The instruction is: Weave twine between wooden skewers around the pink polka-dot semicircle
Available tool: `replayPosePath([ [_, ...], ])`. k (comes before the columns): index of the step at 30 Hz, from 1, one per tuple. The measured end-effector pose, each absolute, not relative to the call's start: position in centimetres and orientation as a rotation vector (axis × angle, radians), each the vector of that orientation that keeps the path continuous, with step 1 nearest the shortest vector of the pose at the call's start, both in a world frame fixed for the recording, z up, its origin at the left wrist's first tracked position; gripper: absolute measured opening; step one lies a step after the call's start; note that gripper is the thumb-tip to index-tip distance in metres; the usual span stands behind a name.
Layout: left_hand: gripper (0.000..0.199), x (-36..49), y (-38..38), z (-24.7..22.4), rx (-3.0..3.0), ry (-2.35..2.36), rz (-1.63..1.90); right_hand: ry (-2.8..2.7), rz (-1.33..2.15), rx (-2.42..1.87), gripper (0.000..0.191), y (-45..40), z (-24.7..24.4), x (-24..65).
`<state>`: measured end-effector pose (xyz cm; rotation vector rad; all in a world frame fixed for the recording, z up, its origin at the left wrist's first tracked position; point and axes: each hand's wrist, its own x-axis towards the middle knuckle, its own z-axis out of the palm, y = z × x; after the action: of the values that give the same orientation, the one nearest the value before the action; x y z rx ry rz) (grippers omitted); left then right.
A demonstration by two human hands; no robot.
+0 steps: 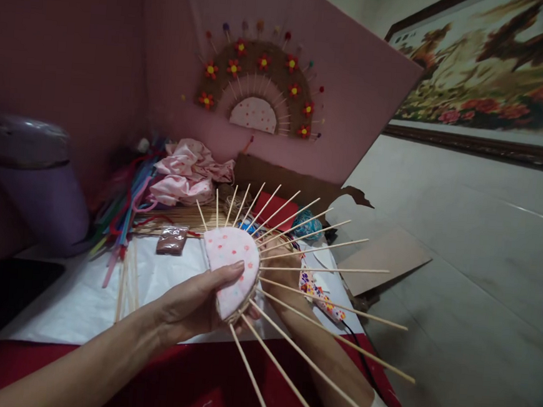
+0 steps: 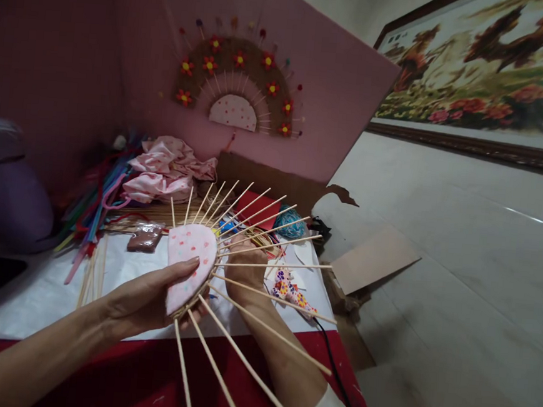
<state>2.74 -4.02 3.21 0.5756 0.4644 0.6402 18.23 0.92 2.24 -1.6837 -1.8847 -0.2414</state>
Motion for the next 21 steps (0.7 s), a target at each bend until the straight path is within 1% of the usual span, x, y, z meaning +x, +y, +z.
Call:
replayPosePath([
  [4, 0.022, 2.8, -3.8, 3.0, 0.57, 0.492, 0.664, -1.763, -0.056, -1.594, 0.013, 1.5, 1.6, 18.1],
  [10, 0.017, 2.7, -3.7, 3.2, 0.586, 0.494, 0.764, -1.7, 0.407, -1.187, 0.009, -0.4, 1.6, 18.6],
  [14, 0.02, 2.5, -3.4, 2.9, 0.574, 0.546, 0.791, -1.604, 0.862, -0.916, 0.016, -1.7, 2.1, 18.5],
  [17, 0.023, 2.4, -3.2, 2.8, 0.577, 0.599, 0.809, -1.442, 1.191, -0.698, 0.016, -2.3, 2.2, 18.4],
  [19, 0.022, 2.4, -3.1, 3.0, 0.579, 0.614, 0.827, -1.349, 1.319, -0.655, 0.018, -2.5, 2.1, 18.4],
  [21, 0.02, 2.4, -3.1, 3.4, 0.566, 0.621, 0.848, -1.281, 1.357, -0.715, 0.015, -2.6, 1.9, 18.3],
])
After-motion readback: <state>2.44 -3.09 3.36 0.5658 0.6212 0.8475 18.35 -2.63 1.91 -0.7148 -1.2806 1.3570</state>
